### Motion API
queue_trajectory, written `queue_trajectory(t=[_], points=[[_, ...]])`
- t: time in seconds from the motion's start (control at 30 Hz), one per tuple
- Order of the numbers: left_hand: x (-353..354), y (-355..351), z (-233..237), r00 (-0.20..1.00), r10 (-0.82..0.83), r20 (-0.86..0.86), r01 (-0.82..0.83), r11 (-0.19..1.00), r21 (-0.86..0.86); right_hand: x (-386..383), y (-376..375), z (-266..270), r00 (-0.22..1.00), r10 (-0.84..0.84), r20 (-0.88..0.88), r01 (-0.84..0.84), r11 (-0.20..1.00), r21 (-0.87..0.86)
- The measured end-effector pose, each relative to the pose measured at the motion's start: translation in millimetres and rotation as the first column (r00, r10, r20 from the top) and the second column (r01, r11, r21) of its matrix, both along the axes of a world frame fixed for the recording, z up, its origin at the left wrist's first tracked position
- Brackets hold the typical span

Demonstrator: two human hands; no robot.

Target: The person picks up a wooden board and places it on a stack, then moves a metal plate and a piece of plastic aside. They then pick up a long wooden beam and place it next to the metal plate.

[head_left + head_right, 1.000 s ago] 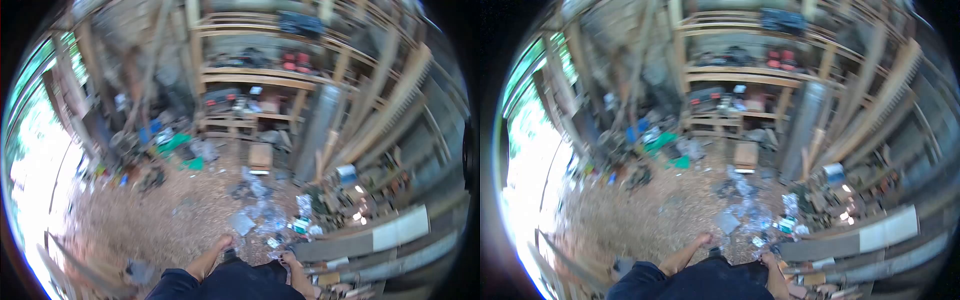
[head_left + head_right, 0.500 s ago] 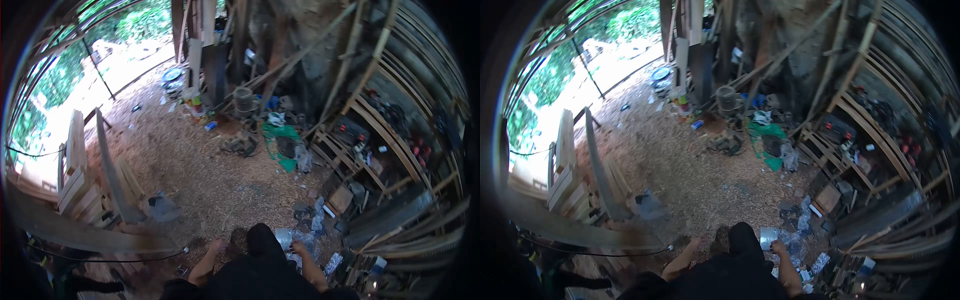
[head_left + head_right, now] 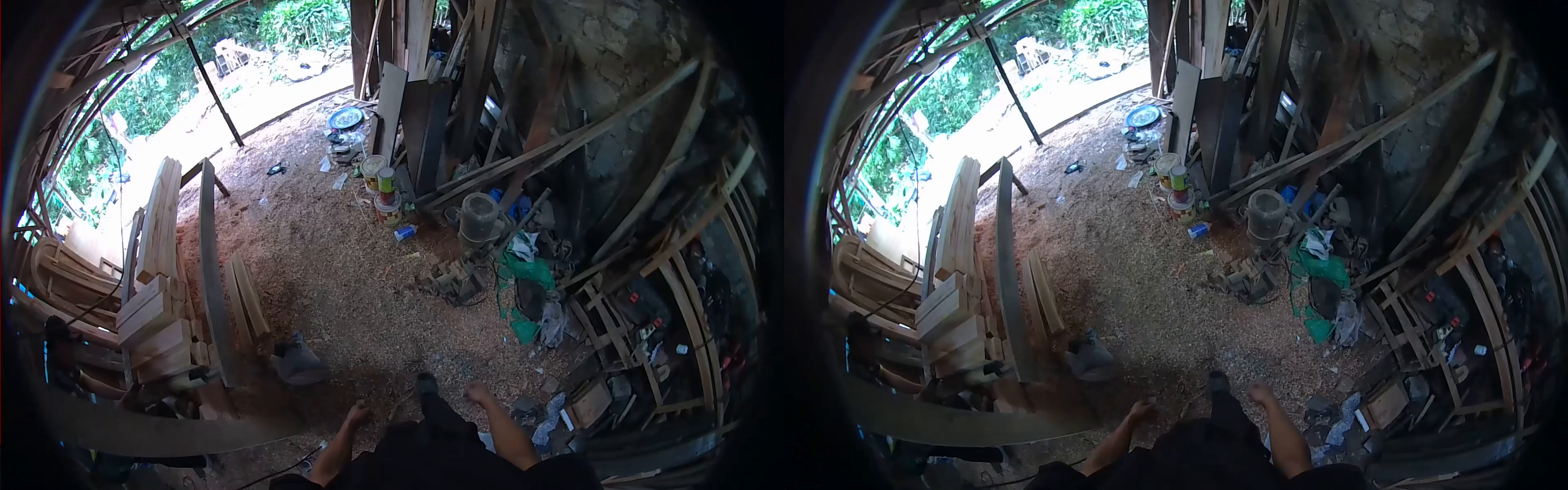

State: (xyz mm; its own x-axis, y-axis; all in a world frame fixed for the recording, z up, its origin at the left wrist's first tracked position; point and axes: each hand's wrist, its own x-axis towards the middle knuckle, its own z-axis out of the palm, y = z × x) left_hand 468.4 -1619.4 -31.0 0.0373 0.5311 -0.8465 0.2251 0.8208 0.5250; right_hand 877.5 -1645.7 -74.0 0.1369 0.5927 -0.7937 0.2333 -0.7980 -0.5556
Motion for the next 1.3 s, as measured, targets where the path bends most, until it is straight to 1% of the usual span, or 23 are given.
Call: queue_trajectory(t=[0.07,0.1,0.13,0.17,0.23,0.3,0.37,0.43,0.47,0.53,0.6,0.7,0.73,0.77,0.8,0.87,0.9,0.97,1.07,1.13,1.2,1.27,1.3], points=[[4.2,46.2,-3.7,0.960,-0.257,-0.110,0.277,0.928,0.248,-21.1,62.2,41.5,0.995,0.086,0.054,-0.094,0.982,0.163],[10.8,66.5,10.0,0.992,-0.121,-0.034,0.126,0.946,0.299,-28.4,88.3,49.1,0.993,0.100,0.055,-0.108,0.982,0.155],[20.3,86.2,31.7,0.999,0.017,0.051,-0.033,0.940,0.339,-32.6,113.0,54.9,0.961,0.251,0.116,-0.264,0.957,0.121],[22.4,103.7,42.4,0.998,0.035,0.058,-0.052,0.941,0.334,-34.5,132.9,57.9,0.902,0.397,0.171,-0.414,0.907,0.078],[15.4,132.1,53.6,0.993,0.113,0.026,-0.114,0.908,0.403,-40.3,168.3,58.3,0.900,0.406,0.160,-0.417,0.908,0.035],[-2.7,150.2,54.3,0.988,0.153,-0.017,-0.136,0.922,0.362,-52.1,201.9,57.4,0.899,0.415,0.142,-0.418,0.908,-0.002],[-31.2,156.1,23.1,0.948,0.317,-0.003,-0.307,0.922,0.237,-51.8,226.7,47.9,0.722,0.568,0.396,-0.627,0.779,0.026],[-64.9,161.7,4.8,0.872,0.467,0.149,-0.466,0.884,-0.044,-53.2,255.3,47.2,0.685,0.612,0.394,-0.658,0.753,-0.024],[-83.9,163.5,-12.7,0.835,0.528,0.154,-0.516,0.849,-0.113,-55.1,270.5,45.0,0.660,0.643,0.389,-0.675,0.735,-0.068],[-111.4,182.9,-29.4,0.801,0.577,0.161,-0.550,0.815,-0.184,-51.1,297.9,11.7,0.675,0.636,0.373,-0.661,0.746,-0.076],[-130.5,220.2,-31.2,0.815,0.579,0.025,-0.555,0.793,-0.250,-50.7,322.8,-7.5,0.683,0.627,0.375,-0.651,0.755,-0.075],[-157.4,294.5,-50.6,0.840,0.518,0.160,-0.457,0.835,-0.307,-73.8,373.5,5.3,0.689,0.543,0.480,-0.599,0.799,-0.043],[-148.9,325.0,-45.8,0.900,0.436,-0.015,-0.433,0.890,-0.143,-81.5,388.4,11.7,0.868,0.393,0.305,-0.375,0.919,-0.118],[-149.0,352.4,-41.8,0.939,0.344,0.011,-0.343,0.937,-0.062,-91.8,400.6,14.7,0.975,0.174,0.138,-0.138,0.962,-0.237],[-152.2,388.0,-36.6,0.969,0.244,0.027,-0.245,0.969,0.033,-94.7,420.0,-8.0,0.974,0.179,0.136,-0.143,0.961,-0.236],[-144.3,453.4,5.2,0.983,0.176,-0.047,-0.161,0.962,0.222,-91.1,454.9,-75.5,0.869,0.435,0.235,-0.455,0.890,0.035],[-148.3,478.3,4.7,0.988,0.152,-0.039,-0.139,0.962,0.233,-108.9,469.1,-59.0,0.873,0.431,0.227,-0.449,0.893,0.028],[-154.7,524.0,5.5,0.992,0.122,-0.033,-0.110,0.963,0.246,-152.6,527.2,12.5,0.978,0.174,0.116,-0.185,0.978,0.095],[-170.6,579.3,10.1,0.993,0.117,-0.027,-0.104,0.947,0.305,-207.0,596.4,82.2,0.981,0.163,0.106,-0.169,0.984,0.057],[-185.5,610.9,10.7,0.970,0.204,0.133,-0.226,0.957,0.184,-221.8,631.8,58.2,0.992,0.116,0.051,-0.119,0.991,0.060],[-207.8,640.1,0.9,0.966,0.225,0.129,-0.242,0.960,0.141,-231.9,665.7,34.0,0.998,0.070,-0.006,-0.069,0.996,0.064],[-236.8,665.6,-9.4,0.961,0.250,0.119,-0.263,0.959,0.106,-238.8,700.3,11.0,0.966,0.245,0.083,-0.248,0.968,0.031],[-251.7,677.9,-12.2,0.960,0.267,0.088,-0.275,0.957,0.092,-217.1,711.5,-39.1,0.966,0.249,0.074,-0.252,0.967,0.037]])
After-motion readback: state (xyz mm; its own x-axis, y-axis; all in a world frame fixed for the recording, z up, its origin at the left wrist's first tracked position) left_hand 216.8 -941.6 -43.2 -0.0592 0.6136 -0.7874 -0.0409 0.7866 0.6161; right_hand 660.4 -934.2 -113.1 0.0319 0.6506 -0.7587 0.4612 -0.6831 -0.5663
